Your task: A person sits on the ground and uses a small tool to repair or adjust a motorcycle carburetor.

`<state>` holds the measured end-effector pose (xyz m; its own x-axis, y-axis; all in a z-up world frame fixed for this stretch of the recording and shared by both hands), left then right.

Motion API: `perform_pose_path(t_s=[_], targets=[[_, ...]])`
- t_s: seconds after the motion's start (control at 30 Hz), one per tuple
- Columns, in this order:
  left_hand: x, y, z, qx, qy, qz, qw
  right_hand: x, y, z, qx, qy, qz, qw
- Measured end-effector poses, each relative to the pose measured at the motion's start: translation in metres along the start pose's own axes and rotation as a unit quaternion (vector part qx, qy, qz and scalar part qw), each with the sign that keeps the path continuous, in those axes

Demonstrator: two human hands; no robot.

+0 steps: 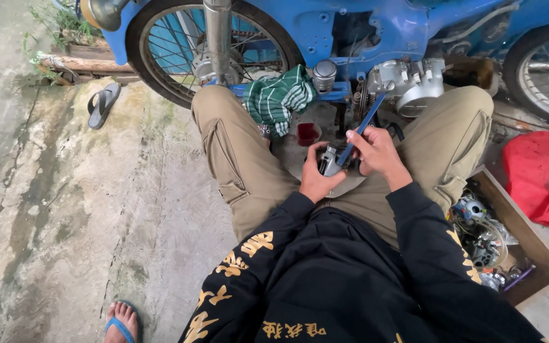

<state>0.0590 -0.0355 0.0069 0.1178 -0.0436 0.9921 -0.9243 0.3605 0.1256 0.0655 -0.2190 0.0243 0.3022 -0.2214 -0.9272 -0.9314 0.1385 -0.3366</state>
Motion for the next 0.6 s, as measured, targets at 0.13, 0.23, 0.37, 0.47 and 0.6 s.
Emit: perform_pose_path(t_s=[0.13,0.23,0.37,0.47,0.6], targets=[[-0.015,-0.005,0.004,-0.004,0.019,0.002,1.0,-0.002,-0.003,-0.006,0.045,0.026,0.004,0.999],[-0.02,-0.01,-0.001,0.03,0.023,-0.008,0.999,-0.005,0.0,0.002,0.009,-0.01,0.014,1.0],[-0.014,-0.006,-0.003,0.023,0.039,-0.027,0.999,0.0,-0.001,-0.001,0.029,-0.002,0.003,1.0],[-0.021,-0.007,-0.001,0.018,0.037,-0.032,0.999,-0.001,0.002,-0.001,0.025,-0.011,0.018,0.999],[-0.023,-0.007,-0.002,0.019,0.037,-0.042,0.998,0.001,0.003,0.003,0.016,-0.017,0.03,0.999]])
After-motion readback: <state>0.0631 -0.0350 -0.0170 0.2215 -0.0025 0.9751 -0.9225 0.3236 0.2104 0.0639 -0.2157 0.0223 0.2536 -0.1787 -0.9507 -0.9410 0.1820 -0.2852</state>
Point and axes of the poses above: each hand's wrist, its own y-axis away from the middle knuckle, its own z-axis out of the palm, x = y × z, the point moved 7 cm from there along -y, towards the middle knuckle, and after that the axes turned 10 degrees about -z, right-handed, at the moved point
